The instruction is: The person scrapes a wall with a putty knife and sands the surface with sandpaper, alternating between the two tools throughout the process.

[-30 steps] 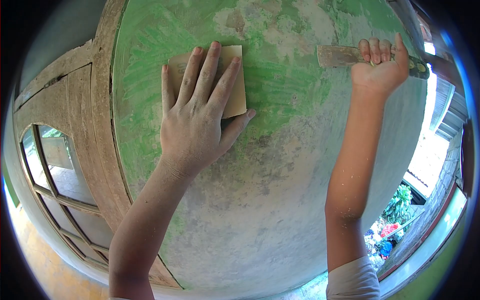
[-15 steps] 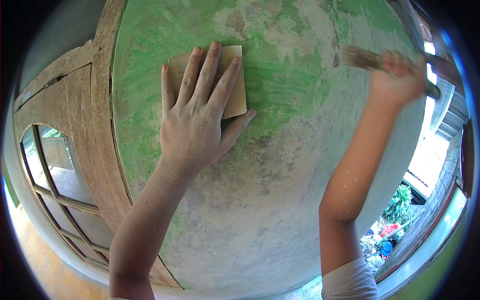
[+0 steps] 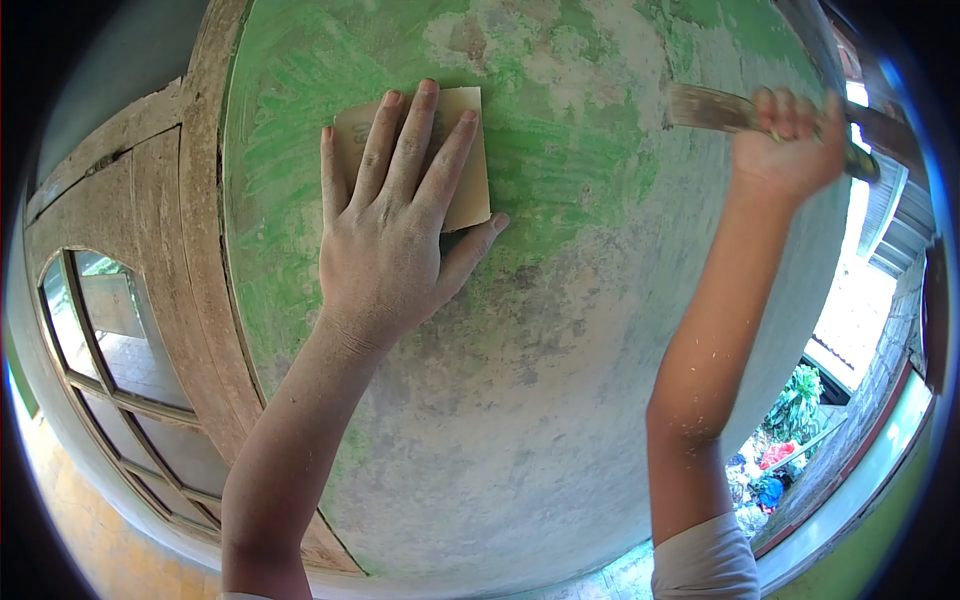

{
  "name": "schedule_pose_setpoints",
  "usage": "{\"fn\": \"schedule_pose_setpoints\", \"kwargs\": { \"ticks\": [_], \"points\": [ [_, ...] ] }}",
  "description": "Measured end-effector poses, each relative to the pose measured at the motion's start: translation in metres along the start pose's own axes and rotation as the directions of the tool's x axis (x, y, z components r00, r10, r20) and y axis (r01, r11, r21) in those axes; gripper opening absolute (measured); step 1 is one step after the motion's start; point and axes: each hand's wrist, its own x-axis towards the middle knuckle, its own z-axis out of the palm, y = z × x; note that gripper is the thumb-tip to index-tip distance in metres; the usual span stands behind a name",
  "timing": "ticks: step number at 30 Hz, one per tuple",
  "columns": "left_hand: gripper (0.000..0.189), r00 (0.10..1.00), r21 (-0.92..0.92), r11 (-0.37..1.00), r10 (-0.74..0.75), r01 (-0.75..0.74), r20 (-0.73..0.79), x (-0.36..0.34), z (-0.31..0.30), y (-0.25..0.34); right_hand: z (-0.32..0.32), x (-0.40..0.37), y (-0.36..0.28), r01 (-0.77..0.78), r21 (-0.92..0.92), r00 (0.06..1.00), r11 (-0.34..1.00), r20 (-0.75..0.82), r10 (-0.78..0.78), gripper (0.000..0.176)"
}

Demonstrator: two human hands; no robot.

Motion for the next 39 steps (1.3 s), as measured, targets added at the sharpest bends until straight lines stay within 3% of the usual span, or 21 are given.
{"fn": "schedule_pose_setpoints", "kwargs": {
  "ticks": [1, 2, 4, 5, 11, 13, 14, 16, 17, 19, 20, 24, 26, 27, 29, 36, 38, 39],
  "points": [
    [0.074, 1.000, 0.000, 1.000, -0.005, 0.005, 0.000, 0.000, 0.000, 0.000, -0.004, 0.003, -0.004, 0.000, 0.128, 1.000, 0.992, 0.026, -0.004, 0.032],
    [0.073, 1.000, -0.015, 1.000, -0.003, 0.003, -0.010, 0.000, 0.000, 0.000, -0.008, 0.003, 0.008, -0.005, 0.128, 1.000, 0.992, 0.028, 0.002, 0.032],
    [0.073, 1.000, -0.024, 1.000, 0.006, -0.006, -0.009, 0.000, 0.000, -0.001, 0.011, -0.015, 0.038, -0.087, -0.090, 0.995, 0.992, -0.064, 0.082, 0.034],
    [0.073, 1.000, -0.052, 0.999, 0.009, -0.011, -0.023, 0.000, -0.001, -0.001, 0.008, -0.008, 0.037, -0.095, -0.086, 0.993, 0.992, -0.071, 0.089, 0.034],
    [0.074, 0.999, -0.094, 0.996, 0.006, -0.010, -0.038, -0.002, -0.001, -0.003, -0.020, 0.030, 0.003, -0.070, 0.145, 0.989, 0.987, 0.141, 0.049, 0.035],
    [0.074, 0.999, -0.101, 0.995, 0.012, -0.016, -0.037, -0.003, -0.001, -0.003, 0.019, -0.003, 0.026, -0.023, -0.242, 0.999, 0.970, -0.043, 0.013, 0.034],
    [0.074, 0.999, -0.096, 0.995, 0.012, -0.016, -0.038, -0.003, -0.001, -0.003, 0.010, 0.008, 0.016, -0.017, -0.243, 0.999, 0.970, -0.041, 0.007, 0.034],
    [0.074, 0.999, -0.100, 0.995, 0.021, -0.025, -0.042, -0.001, 0.000, -0.003, -0.013, 0.033, -0.012, -0.030, -0.007, 0.988, 1.000, 0.153, 0.031, 0.034],
    [0.072, 0.999, -0.082, 0.996, 0.020, -0.024, -0.050, -0.001, 0.001, -0.004, -0.021, 0.035, -0.010, -0.024, -0.013, 0.988, 1.000, 0.154, 0.026, 0.034],
    [0.071, 0.998, -0.072, 0.997, 0.021, -0.025, -0.058, -0.001, 0.002, -0.003, -0.025, 0.025, 0.005, -0.013, 0.014, 1.000, 1.000, 0.023, 0.013, 0.033],
    [0.072, 0.999, -0.057, 0.998, 0.018, -0.021, -0.047, -0.001, 0.002, -0.003, 0.002, -0.001, 0.030, -0.079, -0.155, 0.983, 0.985, -0.177, 0.050, 0.033],
    [0.074, 1.000, -0.067, 0.998, 0.010, -0.011, -0.021, -0.001, -0.002, -0.002, 0.009, -0.014, 0.023, -0.104, -0.090, 0.991, 0.991, -0.088, 0.096, 0.032],
    [0.074, 0.999, -0.072, 0.997, 0.011, -0.013, -0.030, -0.001, -0.002, -0.003, -0.007, 0.000, 0.001, 0.031, 0.074, 0.997, 0.997, 0.070, -0.036, 0.033],
    [0.074, 1.000, -0.080, 0.997, 0.011, -0.013, -0.029, -0.001, -0.001, -0.004, -0.001, -0.003, 0.009, 0.032, 0.078, 0.997, 0.996, 0.074, -0.038, 0.033],
    [0.074, 1.000, -0.063, 0.998, 0.012, -0.014, -0.024, -0.001, 0.000, -0.004, 0.012, -0.013, 0.028, -0.058, -0.088, 0.986, 0.994, -0.162, 0.043, 0.035],
    [0.075, 1.000, -0.069, 0.998, -0.001, 0.000, -0.014, -0.001, -0.002, -0.001, 0.002, -0.005, 0.002, 0.047, 0.033, 0.999, 0.998, 0.001, -0.047, 0.037],
    [0.074, 1.000, -0.058, 0.998, 0.004, -0.005, -0.009, -0.001, -0.001, -0.002, 0.019, -0.019, 0.022, -0.038, -0.135, 0.995, 0.990, -0.094, 0.025, 0.037],
    [0.074, 1.000, -0.043, 0.999, 0.005, -0.005, -0.011, -0.001, 0.000, -0.002, 0.018, -0.016, 0.018, -0.038, -0.135, 0.995, 0.990, -0.091, 0.026, 0.037]
  ]
}}
